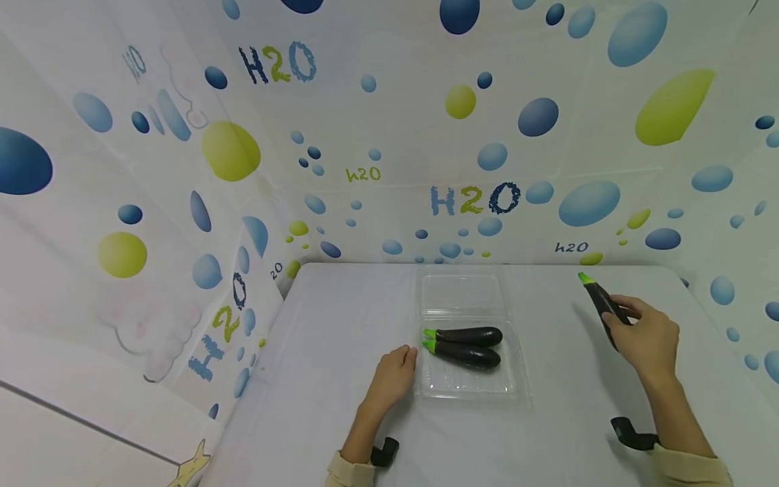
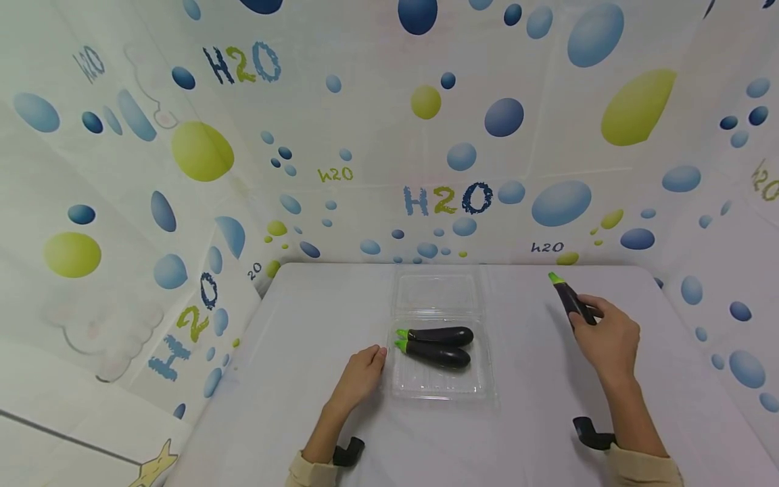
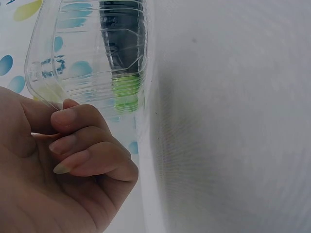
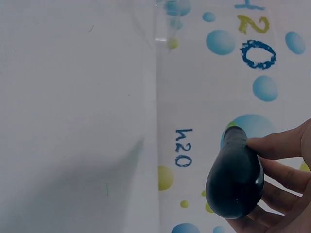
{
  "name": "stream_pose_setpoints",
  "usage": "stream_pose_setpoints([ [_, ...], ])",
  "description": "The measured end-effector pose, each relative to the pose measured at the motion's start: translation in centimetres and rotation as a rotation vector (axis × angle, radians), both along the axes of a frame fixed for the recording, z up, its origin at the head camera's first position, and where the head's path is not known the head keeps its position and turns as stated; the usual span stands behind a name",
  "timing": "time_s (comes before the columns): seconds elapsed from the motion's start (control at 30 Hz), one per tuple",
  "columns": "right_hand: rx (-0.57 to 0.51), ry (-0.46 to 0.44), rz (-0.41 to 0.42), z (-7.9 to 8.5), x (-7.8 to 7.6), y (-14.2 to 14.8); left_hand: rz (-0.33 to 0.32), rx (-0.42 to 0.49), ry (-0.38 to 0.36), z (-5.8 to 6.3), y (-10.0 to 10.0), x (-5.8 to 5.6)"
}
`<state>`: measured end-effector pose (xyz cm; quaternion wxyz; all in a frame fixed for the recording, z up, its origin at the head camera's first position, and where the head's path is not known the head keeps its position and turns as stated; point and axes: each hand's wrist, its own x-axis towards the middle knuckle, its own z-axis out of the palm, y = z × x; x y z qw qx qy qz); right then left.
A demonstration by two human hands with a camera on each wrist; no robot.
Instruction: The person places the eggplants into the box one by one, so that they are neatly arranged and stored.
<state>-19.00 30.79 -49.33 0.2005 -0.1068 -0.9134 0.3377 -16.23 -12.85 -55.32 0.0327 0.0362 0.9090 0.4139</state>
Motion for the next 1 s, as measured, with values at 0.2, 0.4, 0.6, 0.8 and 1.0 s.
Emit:
stream_pose_setpoints([
  [0.2,-0.010,0.007,-0.003,0.7,0.0,-0.5,-0.001,-0.004,0.010,-0.1,0.0,0.0],
  [0.4,-0.032,0.002,0.008,1.0,-0.1,-1.1,-0.002,-0.004,0.012,-0.1,0.0,-0.1],
  [0.6,-0.037,0.006,0.014,1.5,-0.2,-1.5,-0.002,-0.003,0.011,-0.1,0.0,0.0],
  [0.8,-0.042,0.031,0.037,2.0,-0.4,-1.8,-0.003,-0.004,0.015,-0.1,0.0,0.0],
  [1.0,-0.092,0.038,0.084,2.6,-0.6,-2.6,-0.001,-0.011,0.014,0.0,0.0,-0.1],
])
